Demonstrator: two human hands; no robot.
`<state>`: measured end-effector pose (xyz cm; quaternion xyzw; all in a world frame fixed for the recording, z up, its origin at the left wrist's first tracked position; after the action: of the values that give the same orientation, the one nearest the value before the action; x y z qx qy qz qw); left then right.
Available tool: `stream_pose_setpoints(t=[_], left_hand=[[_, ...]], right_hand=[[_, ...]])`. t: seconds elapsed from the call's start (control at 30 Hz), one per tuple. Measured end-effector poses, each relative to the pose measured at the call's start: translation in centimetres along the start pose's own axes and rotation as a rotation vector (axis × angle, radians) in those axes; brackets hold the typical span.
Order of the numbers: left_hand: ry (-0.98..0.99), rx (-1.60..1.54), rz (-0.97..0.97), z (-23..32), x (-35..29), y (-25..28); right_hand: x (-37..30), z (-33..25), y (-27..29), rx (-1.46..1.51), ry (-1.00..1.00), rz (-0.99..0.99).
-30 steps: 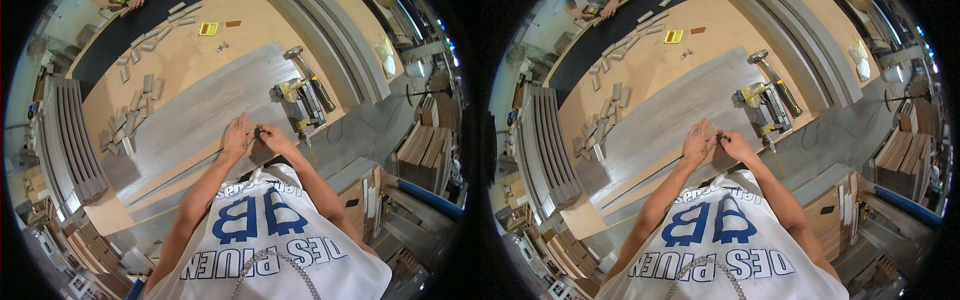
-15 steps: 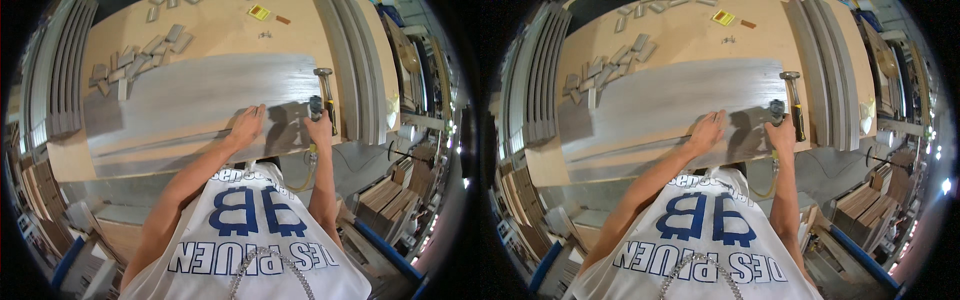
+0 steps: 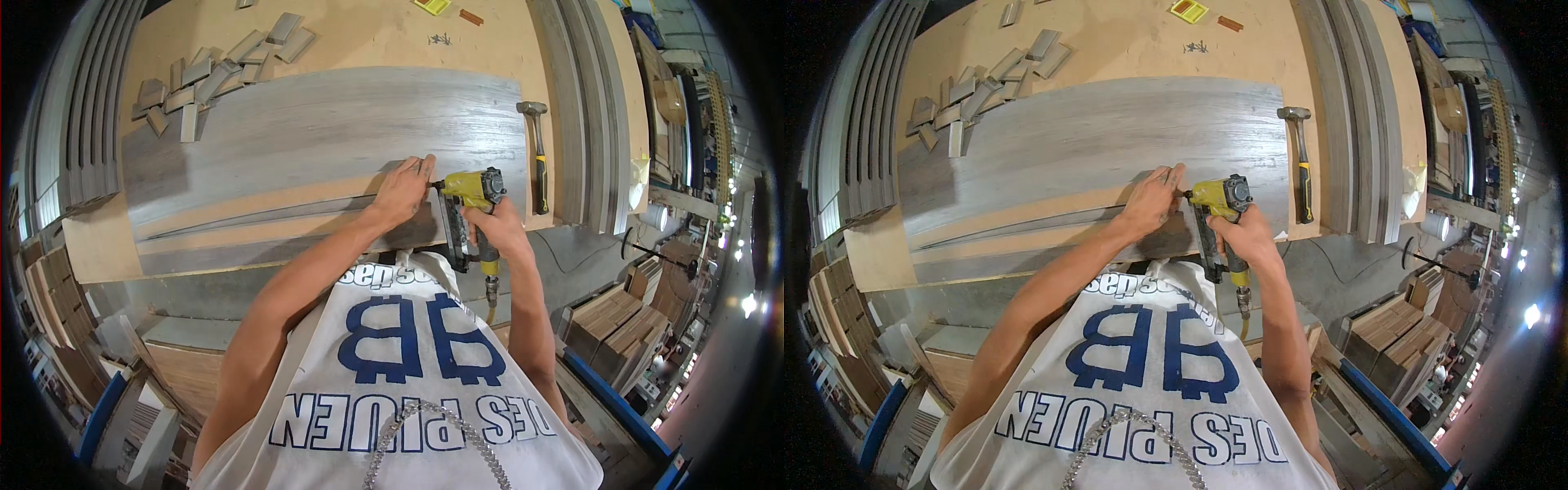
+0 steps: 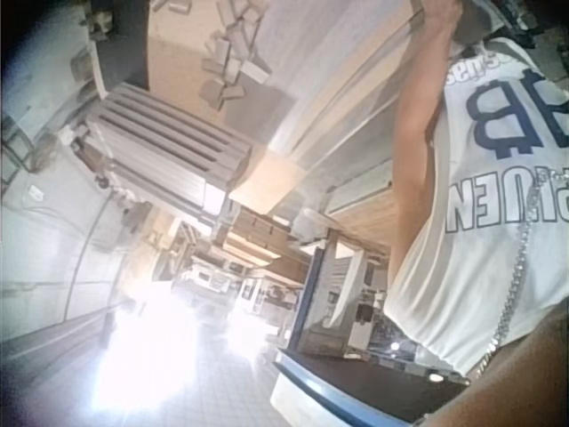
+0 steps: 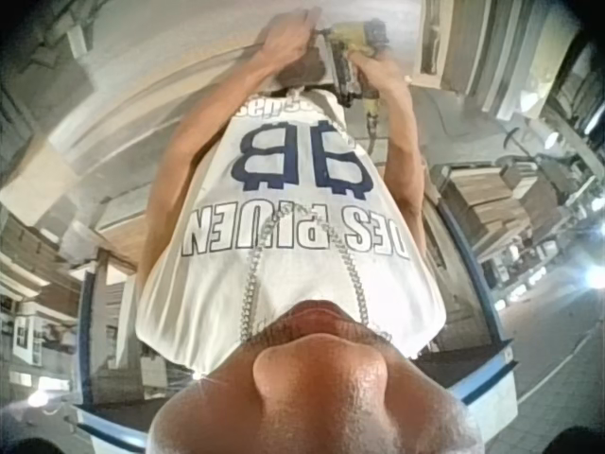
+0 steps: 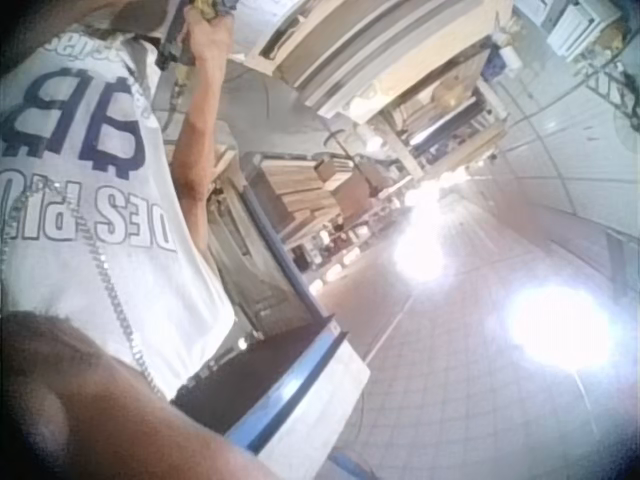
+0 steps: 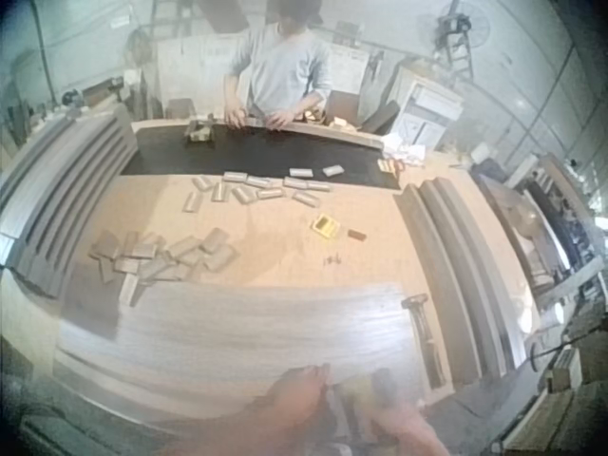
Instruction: Assembling wooden furniture components using a nail gun and hammer in a manufacturing setting.
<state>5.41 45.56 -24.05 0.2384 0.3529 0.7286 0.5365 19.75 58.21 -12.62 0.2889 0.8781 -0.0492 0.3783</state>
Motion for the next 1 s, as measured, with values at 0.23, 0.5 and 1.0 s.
stream_pose_setpoints(t=[0.23, 0.5, 1.0], left_hand=[[-0.016, 0.012, 0.046, 0.6, -0.1, 0.8], [-0.032, 0.039, 0.068, 0.3, -0.1, 0.4], [-0.085, -0.022, 0.089, -0.5, -0.2, -0.4]], right_hand=[[0.3, 0.4, -0.1, 0.004, 0.005, 0.013], [0.6, 0.5, -0.2, -0.033, -0.019, 0.009], [0.9, -0.4, -0.4, -0.278, -0.042, 0.069]])
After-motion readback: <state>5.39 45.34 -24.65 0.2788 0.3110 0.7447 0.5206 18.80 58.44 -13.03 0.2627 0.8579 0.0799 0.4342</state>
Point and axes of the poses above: each hand's wrist, its own x-axis towards the middle knuckle, its own y-axis out of the back of the hand, z = x × y, the point moved 1 cm from there along x, towards the middle knuckle, and after that the axes turned 12 degrees about x, right-handed, at the moved point
